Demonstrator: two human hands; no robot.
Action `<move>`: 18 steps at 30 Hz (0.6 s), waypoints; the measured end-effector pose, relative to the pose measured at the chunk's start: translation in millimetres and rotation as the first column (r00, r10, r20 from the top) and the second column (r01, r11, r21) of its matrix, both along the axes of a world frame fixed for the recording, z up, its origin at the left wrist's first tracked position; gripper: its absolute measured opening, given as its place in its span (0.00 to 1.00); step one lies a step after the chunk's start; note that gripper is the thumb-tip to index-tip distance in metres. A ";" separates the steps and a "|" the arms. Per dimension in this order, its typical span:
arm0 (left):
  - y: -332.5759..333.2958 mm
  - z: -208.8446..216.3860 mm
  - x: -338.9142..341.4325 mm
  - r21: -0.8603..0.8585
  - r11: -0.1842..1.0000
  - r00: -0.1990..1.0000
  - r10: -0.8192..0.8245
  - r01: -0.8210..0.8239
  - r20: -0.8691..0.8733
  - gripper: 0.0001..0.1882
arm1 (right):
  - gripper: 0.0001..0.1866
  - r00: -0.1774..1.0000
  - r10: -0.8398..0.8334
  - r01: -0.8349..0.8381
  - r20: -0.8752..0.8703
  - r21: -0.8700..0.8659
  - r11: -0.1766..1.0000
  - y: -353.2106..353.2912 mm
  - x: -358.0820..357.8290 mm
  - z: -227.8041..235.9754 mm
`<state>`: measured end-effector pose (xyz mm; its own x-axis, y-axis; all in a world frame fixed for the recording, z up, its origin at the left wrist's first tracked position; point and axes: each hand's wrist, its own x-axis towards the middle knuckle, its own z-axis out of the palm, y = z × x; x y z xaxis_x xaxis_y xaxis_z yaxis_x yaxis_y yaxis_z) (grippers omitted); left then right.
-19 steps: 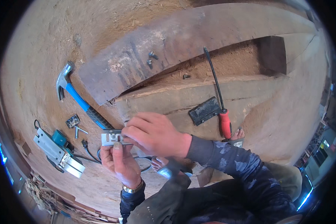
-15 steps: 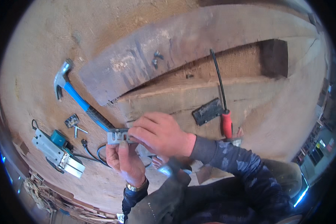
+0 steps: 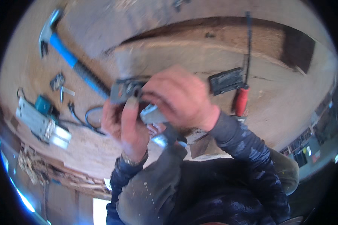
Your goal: The person sits on the floor and uses a screwdriver to tighten screws on a small metal bracket. They then attach a black plastic housing to the bracket and secure it with additional screws. Finally, they pick up a power planer and fit the assembled bracket onto its base.
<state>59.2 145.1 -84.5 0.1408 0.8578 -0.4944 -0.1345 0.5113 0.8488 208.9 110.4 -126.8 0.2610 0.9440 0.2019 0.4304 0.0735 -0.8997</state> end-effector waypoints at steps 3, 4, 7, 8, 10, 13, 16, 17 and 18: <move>-6.8 8.2 4.0 -0.075 0.996 0.999 0.043 -0.045 -0.031 0.09 | 0.13 0.999 0.017 -0.018 0.033 0.033 0.999 -5.3 5.4 0.1; -9.6 9.2 5.0 -0.095 0.993 0.995 0.064 -0.071 -0.074 0.09 | 0.13 0.999 0.028 -0.028 0.024 0.021 0.999 -8.2 5.1 2.5; -16.9 9.4 6.0 0.013 0.996 0.993 0.094 -0.093 -0.075 0.10 | 0.13 0.997 0.062 -0.063 0.047 0.011 0.998 -13.0 6.9 11.3; -19.4 8.5 5.8 0.033 0.994 0.993 0.107 -0.105 -0.056 0.10 | 0.13 0.995 0.074 -0.076 0.069 0.026 0.997 -14.0 6.9 15.1; -26.2 10.8 3.3 0.061 0.989 0.990 0.137 -0.135 -0.023 0.10 | 0.13 0.990 0.095 -0.100 0.104 0.044 0.994 -16.7 5.9 24.4; -38.9 21.3 -1.6 0.106 0.986 0.992 0.125 -0.128 0.030 0.09 | 0.13 0.989 0.090 -0.102 0.119 0.098 0.990 -22.9 4.1 39.2; -51.2 34.1 -2.2 0.181 0.973 0.986 0.126 -0.144 0.106 0.08 | 0.14 0.988 0.049 -0.066 0.144 0.119 0.991 -34.1 2.6 57.3; -54.4 38.3 -1.9 0.197 0.969 0.984 0.126 -0.148 0.124 0.08 | 0.14 0.985 0.041 -0.065 0.166 0.142 0.988 -39.0 2.3 64.4; -56.4 41.1 -1.0 0.216 0.964 0.982 0.123 -0.152 0.145 0.08 | 0.14 0.980 0.029 -0.062 0.198 0.162 0.985 -43.1 2.7 71.0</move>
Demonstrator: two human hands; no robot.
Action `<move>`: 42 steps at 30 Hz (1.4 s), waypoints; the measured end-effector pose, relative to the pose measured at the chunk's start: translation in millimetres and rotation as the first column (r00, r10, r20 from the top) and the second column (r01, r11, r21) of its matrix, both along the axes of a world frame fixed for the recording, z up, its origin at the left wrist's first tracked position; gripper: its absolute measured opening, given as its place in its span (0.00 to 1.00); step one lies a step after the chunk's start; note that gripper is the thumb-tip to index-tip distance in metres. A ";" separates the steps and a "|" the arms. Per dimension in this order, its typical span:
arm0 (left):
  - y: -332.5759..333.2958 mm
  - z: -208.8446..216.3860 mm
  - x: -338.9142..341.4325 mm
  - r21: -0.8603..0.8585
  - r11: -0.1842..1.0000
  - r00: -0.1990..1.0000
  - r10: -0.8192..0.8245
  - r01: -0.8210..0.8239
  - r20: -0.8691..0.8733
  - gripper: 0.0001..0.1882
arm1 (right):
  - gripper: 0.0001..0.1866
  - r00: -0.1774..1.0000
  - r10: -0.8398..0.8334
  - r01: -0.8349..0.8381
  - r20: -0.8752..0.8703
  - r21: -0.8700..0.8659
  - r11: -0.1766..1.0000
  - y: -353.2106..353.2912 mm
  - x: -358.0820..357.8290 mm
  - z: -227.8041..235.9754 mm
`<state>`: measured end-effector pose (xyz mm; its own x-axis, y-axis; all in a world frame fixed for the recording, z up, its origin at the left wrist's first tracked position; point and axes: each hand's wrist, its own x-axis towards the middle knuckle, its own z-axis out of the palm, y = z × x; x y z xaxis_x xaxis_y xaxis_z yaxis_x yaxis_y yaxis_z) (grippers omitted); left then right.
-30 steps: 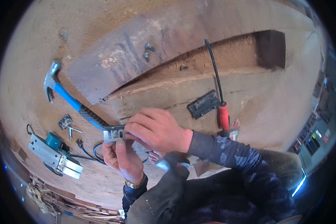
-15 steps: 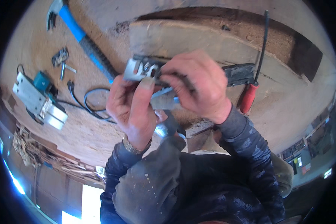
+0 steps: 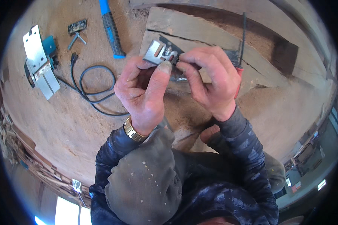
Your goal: The person sits on the floor and uses a screwdriver to tighten screws on a small metal bracket. They then attach a black plastic housing to the bracket and secure it with additional screws. Finally, they pick up a power planer and fit the assembled bracket onto its base.
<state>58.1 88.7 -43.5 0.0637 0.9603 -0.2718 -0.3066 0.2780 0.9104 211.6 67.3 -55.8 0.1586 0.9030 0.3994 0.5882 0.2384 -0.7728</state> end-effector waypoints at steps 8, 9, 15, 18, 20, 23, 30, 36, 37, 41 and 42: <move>-5.5 2.6 8.8 0.040 0.993 0.992 -0.114 0.111 0.058 0.08 | 0.12 0.976 -0.144 0.136 0.164 0.058 0.989 -15.7 1.1 19.8; -5.8 2.1 9.1 0.030 0.993 0.992 -0.114 0.112 0.057 0.08 | 0.12 0.974 -0.156 0.152 0.164 0.040 0.988 -16.4 -0.9 19.3; -3.1 -2.6 0.2 -0.016 0.998 0.994 -0.051 0.053 0.098 0.08 | 0.13 0.974 -0.089 0.089 0.207 0.010 0.996 -7.1 -10.5 12.6; 2.3 -4.6 -9.3 -0.017 0.993 0.989 -0.111 0.113 0.100 0.09 | 0.13 0.955 0.048 -0.068 0.292 0.056 0.996 3.6 -3.4 12.5; 2.8 -4.8 -10.4 -0.053 0.992 0.990 -0.107 0.112 0.092 0.10 | 0.13 0.928 0.146 -0.166 0.342 0.028 0.986 6.6 3.9 16.8; 1.0 -5.0 -7.1 -0.117 0.990 0.981 -0.058 0.080 0.183 0.10 | 0.13 0.923 0.186 -0.200 0.337 0.006 0.980 8.7 10.5 21.9; 4.2 -4.8 -7.6 -0.116 0.987 0.948 -0.067 0.108 0.310 0.11 | 0.14 0.899 0.183 -0.211 0.397 0.027 0.977 10.5 12.7 27.5; 6.1 0.8 -6.0 -0.177 0.979 0.944 -0.036 0.099 0.328 0.08 | 0.15 0.905 0.147 -0.169 0.400 0.020 0.985 9.4 12.0 29.6; 6.2 1.7 -5.5 -0.165 0.982 0.945 -0.035 0.093 0.324 0.08 | 0.14 0.906 0.139 -0.162 0.400 0.022 0.987 9.3 11.7 30.2; 3.7 2.4 -4.3 -0.141 0.989 0.947 0.001 0.047 0.321 0.08 | 0.15 0.920 0.126 -0.143 0.371 0.020 0.989 9.4 9.8 33.2; 2.4 1.6 -4.2 -0.140 0.990 0.945 0.020 0.027 0.325 0.08 | 0.15 0.924 0.128 -0.146 0.360 0.023 0.989 9.5 9.2 33.9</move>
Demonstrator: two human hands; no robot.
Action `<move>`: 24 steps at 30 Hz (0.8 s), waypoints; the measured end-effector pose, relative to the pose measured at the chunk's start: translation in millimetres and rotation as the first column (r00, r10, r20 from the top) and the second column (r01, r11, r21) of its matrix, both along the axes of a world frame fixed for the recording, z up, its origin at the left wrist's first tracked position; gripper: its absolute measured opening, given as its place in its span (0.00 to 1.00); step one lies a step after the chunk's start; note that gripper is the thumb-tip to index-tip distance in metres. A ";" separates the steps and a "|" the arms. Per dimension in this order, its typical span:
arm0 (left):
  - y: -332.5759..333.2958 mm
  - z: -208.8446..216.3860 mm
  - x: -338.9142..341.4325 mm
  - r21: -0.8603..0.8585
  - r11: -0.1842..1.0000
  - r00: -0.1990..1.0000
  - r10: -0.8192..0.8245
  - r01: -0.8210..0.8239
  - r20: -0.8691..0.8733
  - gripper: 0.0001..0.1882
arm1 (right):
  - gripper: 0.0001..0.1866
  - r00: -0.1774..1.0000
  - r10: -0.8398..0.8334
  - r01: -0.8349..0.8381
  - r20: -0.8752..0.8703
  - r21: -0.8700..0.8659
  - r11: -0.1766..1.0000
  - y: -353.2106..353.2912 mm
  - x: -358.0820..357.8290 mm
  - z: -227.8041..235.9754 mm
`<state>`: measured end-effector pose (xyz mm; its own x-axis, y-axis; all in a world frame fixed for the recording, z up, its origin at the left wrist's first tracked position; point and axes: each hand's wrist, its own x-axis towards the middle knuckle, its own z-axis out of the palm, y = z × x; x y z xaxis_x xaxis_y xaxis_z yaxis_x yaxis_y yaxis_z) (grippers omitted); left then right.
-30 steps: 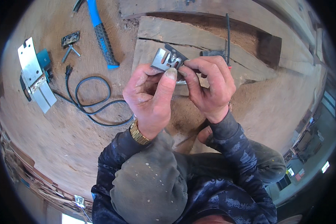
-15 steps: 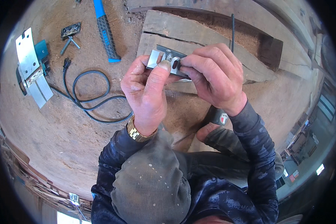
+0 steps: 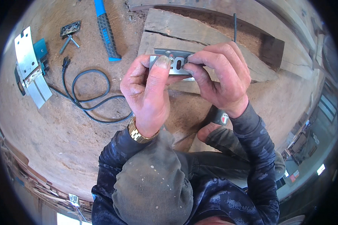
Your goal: The person sits on the floor and uses a screwdriver to tighten screws on a small metal bracket. They then attach a black plastic housing to the bracket and secure it with additional screws. Finally, they pick up a power planer and fit the assembled bracket onto its base.
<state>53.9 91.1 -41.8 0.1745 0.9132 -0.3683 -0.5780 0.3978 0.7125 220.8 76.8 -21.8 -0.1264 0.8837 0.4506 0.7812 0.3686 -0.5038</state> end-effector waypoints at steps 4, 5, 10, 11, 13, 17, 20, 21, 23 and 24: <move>-2.1 -5.0 -4.4 0.103 0.995 1.000 0.009 -0.008 -0.018 0.06 | 0.14 0.999 0.002 -0.002 -0.032 0.004 1.000 -0.2 -2.8 1.3; -3.3 -5.5 -5.5 0.115 0.993 0.998 0.010 -0.003 -0.056 0.06 | 0.15 0.999 0.000 0.000 -0.035 0.003 1.000 -0.6 -3.5 1.5; -7.5 -4.2 -7.5 0.167 0.985 0.975 0.001 0.038 -0.224 0.07 | 0.15 0.999 -0.040 0.040 -0.004 0.016 0.999 -3.7 -5.5 2.8; -8.8 -3.5 -5.9 0.156 0.988 0.979 0.021 0.011 -0.203 0.07 | 0.16 0.999 -0.047 0.047 0.002 0.022 0.999 -4.0 -5.8 2.9; -9.3 -3.6 -4.1 0.146 0.989 0.984 0.040 -0.014 -0.176 0.07 | 0.16 0.998 -0.055 0.054 0.019 0.022 0.998 -4.5 -6.6 3.0; -9.0 -5.5 -2.4 0.152 0.988 0.985 0.057 -0.032 -0.162 0.08 | 0.15 0.997 -0.074 0.073 0.023 0.032 0.997 -4.0 -8.6 2.6; -8.7 -5.5 -3.4 0.164 0.986 0.982 0.049 -0.019 -0.180 0.08 | 0.15 0.997 -0.073 0.071 0.035 0.041 0.997 -3.0 -9.5 3.3; -8.7 -5.1 -3.2 0.175 0.984 0.984 0.050 -0.019 -0.171 0.07 | 0.15 0.996 -0.072 0.070 0.046 0.040 0.997 -2.6 -9.5 3.8; -9.0 -3.6 -2.6 0.165 0.986 0.988 0.036 -0.011 -0.150 0.07 | 0.15 0.996 -0.069 0.067 0.060 0.047 0.997 -1.9 -8.9 5.4; -9.2 -2.8 -1.9 0.159 0.987 0.992 0.034 -0.015 -0.118 0.07 | 0.14 0.994 -0.066 0.063 0.085 0.037 0.997 -1.7 -8.4 6.1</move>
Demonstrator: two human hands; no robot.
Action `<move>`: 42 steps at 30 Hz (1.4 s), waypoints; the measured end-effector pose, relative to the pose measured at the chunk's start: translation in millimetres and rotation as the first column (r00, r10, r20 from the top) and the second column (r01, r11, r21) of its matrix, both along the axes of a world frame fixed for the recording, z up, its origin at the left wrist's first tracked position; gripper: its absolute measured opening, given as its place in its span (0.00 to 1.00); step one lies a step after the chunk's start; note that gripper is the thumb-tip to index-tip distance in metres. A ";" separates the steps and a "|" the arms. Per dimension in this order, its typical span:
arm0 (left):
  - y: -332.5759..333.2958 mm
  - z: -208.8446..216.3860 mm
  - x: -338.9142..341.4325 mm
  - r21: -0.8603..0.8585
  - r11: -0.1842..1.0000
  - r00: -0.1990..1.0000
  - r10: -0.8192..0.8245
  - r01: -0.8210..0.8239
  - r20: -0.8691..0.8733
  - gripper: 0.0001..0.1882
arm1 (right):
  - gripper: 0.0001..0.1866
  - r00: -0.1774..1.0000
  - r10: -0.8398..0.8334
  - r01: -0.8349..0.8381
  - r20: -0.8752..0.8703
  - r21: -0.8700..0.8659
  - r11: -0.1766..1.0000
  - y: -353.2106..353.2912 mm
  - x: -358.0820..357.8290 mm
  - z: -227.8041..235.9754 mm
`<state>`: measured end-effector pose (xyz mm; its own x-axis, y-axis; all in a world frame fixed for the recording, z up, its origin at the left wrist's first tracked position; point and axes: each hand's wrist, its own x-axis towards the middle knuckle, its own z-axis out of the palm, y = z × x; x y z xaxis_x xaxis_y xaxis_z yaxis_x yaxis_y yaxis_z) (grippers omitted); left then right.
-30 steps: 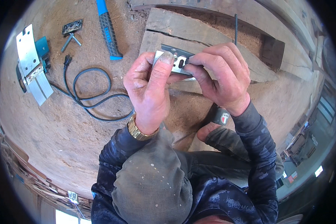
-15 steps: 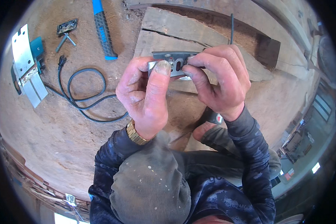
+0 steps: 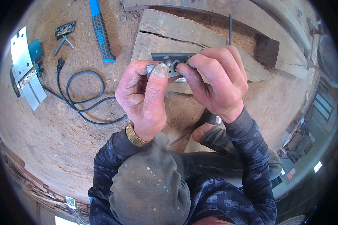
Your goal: The person sits on the floor and uses a screwdriver to tighten screws on a small metal bracket. They then attach a black plastic housing to the bracket and secure it with additional screws. Finally, they pick up a power planer and fit the assembled bracket onto its base.
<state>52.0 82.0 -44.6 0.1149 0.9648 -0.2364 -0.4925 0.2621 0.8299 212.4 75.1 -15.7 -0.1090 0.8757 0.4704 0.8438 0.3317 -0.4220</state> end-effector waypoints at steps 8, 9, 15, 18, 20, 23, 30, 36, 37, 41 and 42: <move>-0.1 3.3 5.4 -0.010 0.999 0.999 -0.053 0.053 0.002 0.08 | 0.15 0.984 -0.004 0.012 0.177 -0.047 0.999 3.0 9.3 -2.8; 0.1 3.3 5.5 -0.012 0.998 0.998 -0.060 0.060 0.013 0.08 | 0.15 0.985 0.013 -0.001 0.171 -0.072 0.997 2.3 10.8 -2.6; 1.6 2.5 3.2 -0.048 0.995 0.994 -0.089 0.092 0.065 0.09 | 0.13 0.997 0.053 -0.044 0.048 -0.172 0.984 -3.8 25.2 10.9; 3.8 1.3 4.3 -0.032 0.996 0.991 -0.074 0.078 0.111 0.10 | 0.08 0.999 0.043 -0.046 -0.024 -0.155 0.987 -7.5 25.0 16.0; 4.5 1.8 5.3 -0.017 0.997 0.992 -0.080 0.082 0.097 0.09 | 0.07 0.999 0.028 -0.031 -0.030 -0.116 0.993 -8.4 20.2 13.5; 6.2 1.4 5.5 -0.065 0.996 0.994 -0.063 0.069 0.086 0.09 | 0.09 0.998 0.042 -0.046 -0.042 -0.106 0.993 -9.3 20.4 9.4; 24.2 -29.7 -19.7 -0.110 0.994 0.997 0.026 -0.018 0.074 0.10 | 0.05 0.926 -0.351 0.305 -0.138 -0.272 0.913 -30.3 53.9 -17.4; 14.5 -57.4 -35.5 -0.157 0.985 0.997 -0.067 0.073 0.041 0.11 | 0.07 0.638 -0.671 0.546 -0.378 -0.392 0.741 -85.9 111.9 -31.9; 11.5 -57.9 -35.6 -0.146 0.982 0.993 -0.112 0.118 0.045 0.12 | 0.07 0.638 -0.721 0.608 -0.269 -0.398 0.687 -100.6 114.3 -27.1; 0.3 -56.3 -22.2 -0.180 0.965 0.981 -0.192 0.189 0.003 0.14 | 0.12 0.935 -0.289 0.340 0.205 -0.289 0.895 -139.8 96.4 -31.1; -2.3 -54.7 -17.4 -0.222 0.957 0.981 -0.195 0.186 -0.021 0.15 | 0.12 0.935 -0.269 0.336 0.232 -0.334 0.881 -145.6 86.3 -38.6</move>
